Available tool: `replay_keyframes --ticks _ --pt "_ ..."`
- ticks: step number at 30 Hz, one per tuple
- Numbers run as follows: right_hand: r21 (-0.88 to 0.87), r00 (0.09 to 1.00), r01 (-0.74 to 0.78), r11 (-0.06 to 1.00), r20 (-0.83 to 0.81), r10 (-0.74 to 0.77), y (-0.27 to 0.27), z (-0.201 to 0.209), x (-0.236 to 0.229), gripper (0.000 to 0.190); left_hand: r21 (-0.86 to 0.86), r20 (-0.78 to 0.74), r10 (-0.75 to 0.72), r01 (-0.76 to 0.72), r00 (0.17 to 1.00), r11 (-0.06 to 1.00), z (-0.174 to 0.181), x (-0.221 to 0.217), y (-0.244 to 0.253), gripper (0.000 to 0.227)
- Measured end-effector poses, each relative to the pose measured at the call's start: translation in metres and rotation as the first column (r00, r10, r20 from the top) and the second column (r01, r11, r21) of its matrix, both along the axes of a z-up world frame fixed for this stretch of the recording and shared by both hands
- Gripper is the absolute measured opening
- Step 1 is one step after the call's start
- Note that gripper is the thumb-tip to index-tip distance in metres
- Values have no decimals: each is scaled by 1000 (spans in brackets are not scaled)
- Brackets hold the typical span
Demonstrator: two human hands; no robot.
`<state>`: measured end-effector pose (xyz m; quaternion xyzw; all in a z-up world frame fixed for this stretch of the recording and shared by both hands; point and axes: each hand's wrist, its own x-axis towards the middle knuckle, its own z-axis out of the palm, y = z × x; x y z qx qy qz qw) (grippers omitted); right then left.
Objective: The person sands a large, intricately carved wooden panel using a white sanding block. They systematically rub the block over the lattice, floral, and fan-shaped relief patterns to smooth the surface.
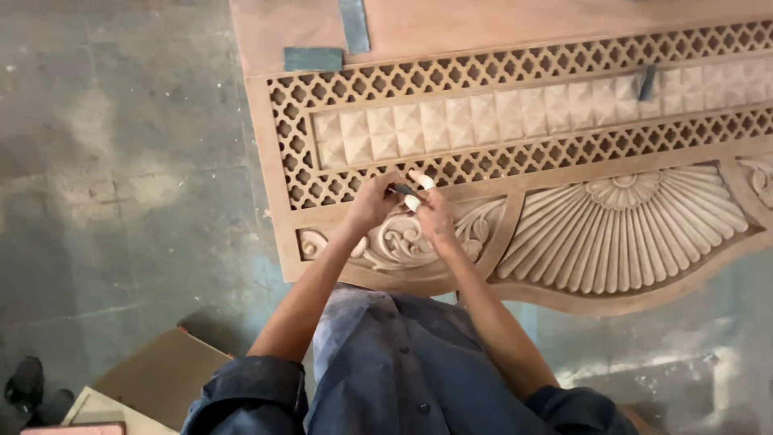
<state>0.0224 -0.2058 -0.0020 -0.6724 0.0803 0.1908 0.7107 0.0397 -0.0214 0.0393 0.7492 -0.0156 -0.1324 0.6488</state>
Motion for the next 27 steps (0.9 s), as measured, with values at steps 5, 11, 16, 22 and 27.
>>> replay_keyframes --ticks 5,11,16,22,27 --pt "-224 973 193 955 169 -157 -1 -9 -7 32 407 158 -53 -16 986 913 -15 15 12 20" --pt "-259 941 319 911 201 -273 -14 2 0 18 735 241 -479 164 844 658 -31 48 25 27" --pt "-393 915 280 876 384 -120 -9 10 -3 25 796 235 -646 237 726 557 -43 48 37 21" --pt "-545 776 404 735 629 39 -5 16 7 22 790 258 -653 234 713 567 -44 48 29 24" --pt "-556 823 359 749 568 27 -2 13 6 20 932 270 -797 59 541 356 -43 41 13 14"
